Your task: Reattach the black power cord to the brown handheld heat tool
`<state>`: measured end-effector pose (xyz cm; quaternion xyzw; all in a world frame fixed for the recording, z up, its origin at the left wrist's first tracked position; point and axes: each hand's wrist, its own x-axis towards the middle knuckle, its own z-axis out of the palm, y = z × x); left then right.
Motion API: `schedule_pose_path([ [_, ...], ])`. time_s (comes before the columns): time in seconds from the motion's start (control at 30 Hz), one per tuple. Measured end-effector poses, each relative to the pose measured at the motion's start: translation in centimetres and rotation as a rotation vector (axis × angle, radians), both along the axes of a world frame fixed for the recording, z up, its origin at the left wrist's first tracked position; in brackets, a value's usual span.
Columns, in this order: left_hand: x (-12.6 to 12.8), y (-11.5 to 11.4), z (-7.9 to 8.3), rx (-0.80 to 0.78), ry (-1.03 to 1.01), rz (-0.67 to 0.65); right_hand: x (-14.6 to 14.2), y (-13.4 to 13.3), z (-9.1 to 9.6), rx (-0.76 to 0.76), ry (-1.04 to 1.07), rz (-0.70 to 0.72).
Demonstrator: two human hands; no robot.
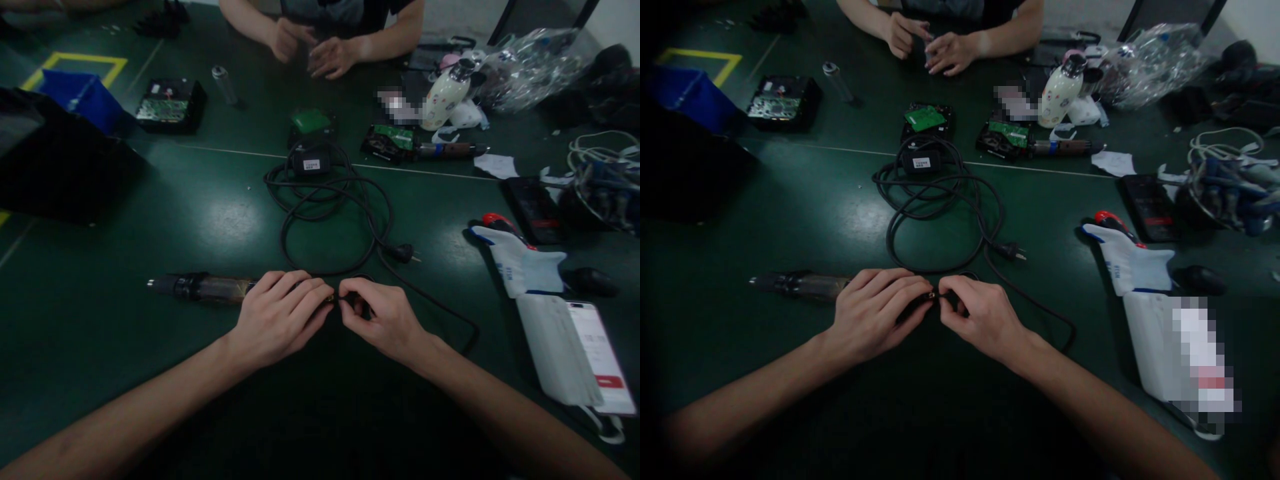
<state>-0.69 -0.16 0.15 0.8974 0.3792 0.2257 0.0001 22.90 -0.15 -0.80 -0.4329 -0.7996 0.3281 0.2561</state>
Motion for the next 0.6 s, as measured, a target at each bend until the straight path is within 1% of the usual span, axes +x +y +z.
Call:
schedule_pose_path([
  [0.23, 0.02, 0.03, -0.09, 0.007, -0.023, 0.001, -0.02, 0.00, 0.03, 0.000, -0.003, 0.001],
  [0.4, 0.05, 0.13, -0.02, 0.025, 0.007, 0.003, -0.04, -0.03, -0.02, -0.001, -0.006, -0.006],
  [0.6, 0.14, 0.04, -0.05, 0.008, 0.010, 0.011, -0.02, 0.01, 0.01, 0.004, -0.002, 0.000],
])
